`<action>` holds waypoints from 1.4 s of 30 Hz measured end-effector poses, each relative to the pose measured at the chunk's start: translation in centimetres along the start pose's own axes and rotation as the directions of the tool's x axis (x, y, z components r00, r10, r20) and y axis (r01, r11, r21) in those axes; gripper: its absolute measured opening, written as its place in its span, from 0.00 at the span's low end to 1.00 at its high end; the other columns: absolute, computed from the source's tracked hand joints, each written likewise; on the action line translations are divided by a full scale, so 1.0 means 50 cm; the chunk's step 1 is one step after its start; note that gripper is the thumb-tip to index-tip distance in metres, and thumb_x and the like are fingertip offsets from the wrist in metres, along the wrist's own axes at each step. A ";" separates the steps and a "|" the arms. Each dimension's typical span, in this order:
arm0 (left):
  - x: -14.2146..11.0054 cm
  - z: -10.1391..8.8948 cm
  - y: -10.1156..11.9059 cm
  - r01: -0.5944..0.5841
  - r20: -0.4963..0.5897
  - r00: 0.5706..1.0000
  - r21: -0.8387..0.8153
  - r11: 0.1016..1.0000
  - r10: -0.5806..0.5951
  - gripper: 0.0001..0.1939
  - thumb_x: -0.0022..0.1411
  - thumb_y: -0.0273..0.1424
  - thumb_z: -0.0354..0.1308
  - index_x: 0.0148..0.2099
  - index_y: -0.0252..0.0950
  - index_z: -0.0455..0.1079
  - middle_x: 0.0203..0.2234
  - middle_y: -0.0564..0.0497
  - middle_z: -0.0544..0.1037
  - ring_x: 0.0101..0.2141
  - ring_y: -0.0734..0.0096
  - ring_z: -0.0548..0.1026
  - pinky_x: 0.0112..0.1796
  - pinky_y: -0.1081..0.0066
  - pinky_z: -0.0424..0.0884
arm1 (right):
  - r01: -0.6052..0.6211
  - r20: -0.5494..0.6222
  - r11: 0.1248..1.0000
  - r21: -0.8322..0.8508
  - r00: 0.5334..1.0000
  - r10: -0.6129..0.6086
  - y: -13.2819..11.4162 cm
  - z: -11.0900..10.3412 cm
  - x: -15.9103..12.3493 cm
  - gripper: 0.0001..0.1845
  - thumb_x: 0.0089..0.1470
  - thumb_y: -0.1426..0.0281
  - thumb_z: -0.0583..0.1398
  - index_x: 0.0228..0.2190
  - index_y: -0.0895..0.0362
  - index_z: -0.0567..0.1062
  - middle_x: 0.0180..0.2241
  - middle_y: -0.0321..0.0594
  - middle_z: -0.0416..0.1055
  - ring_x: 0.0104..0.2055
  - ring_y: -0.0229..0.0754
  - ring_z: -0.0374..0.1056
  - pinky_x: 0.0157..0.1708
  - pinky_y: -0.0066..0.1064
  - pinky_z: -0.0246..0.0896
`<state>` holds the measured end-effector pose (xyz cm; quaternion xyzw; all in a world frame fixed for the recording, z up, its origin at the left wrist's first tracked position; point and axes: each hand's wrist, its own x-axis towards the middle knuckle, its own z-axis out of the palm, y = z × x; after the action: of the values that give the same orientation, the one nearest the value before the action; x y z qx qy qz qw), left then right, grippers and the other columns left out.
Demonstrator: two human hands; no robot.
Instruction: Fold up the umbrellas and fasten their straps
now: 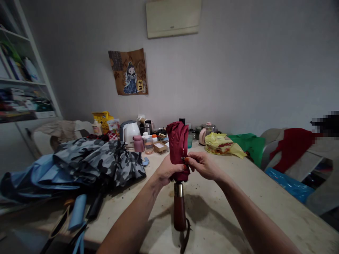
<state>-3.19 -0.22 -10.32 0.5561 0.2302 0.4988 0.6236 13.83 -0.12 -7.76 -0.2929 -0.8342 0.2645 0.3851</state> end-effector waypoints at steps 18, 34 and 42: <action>-0.001 0.003 -0.004 0.063 -0.020 0.998 -0.001 0.998 -0.063 0.26 0.33 0.23 0.68 0.39 0.31 0.71 0.29 0.49 0.77 0.28 0.72 0.72 0.30 0.73 0.68 | 0.095 0.076 0.991 -0.089 0.993 -0.088 0.014 -0.009 -0.006 0.21 0.62 0.59 0.51 0.21 0.58 0.63 0.19 0.34 0.59 0.21 0.33 0.53 0.23 0.25 0.48; 0.005 0.016 -0.025 -0.009 -0.076 0.997 0.179 0.984 0.023 0.21 0.38 0.21 0.63 0.38 0.32 0.66 0.30 0.51 0.73 0.28 0.76 0.69 0.31 0.74 0.67 | 0.100 0.134 0.856 -0.507 0.990 -0.037 0.000 -0.001 -0.005 0.15 0.58 0.73 0.52 0.20 0.57 0.56 0.19 0.32 0.54 0.22 0.34 0.46 0.25 0.29 0.40; 0.008 0.026 -0.036 -0.114 -0.063 0.989 0.267 0.957 0.135 0.18 0.38 0.19 0.60 0.37 0.31 0.67 0.28 0.54 0.72 0.27 0.77 0.66 0.30 0.77 0.65 | -0.014 0.091 0.618 -0.786 0.986 0.139 -0.026 0.031 -0.011 0.07 0.54 0.75 0.54 0.24 0.58 0.66 0.25 0.42 0.70 0.25 0.38 0.58 0.26 0.32 0.38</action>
<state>-1.29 -0.24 -11.50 0.6266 0.2838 0.5243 0.5020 12.52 -1.74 -8.05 -0.4468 -0.8781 -0.0882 0.1470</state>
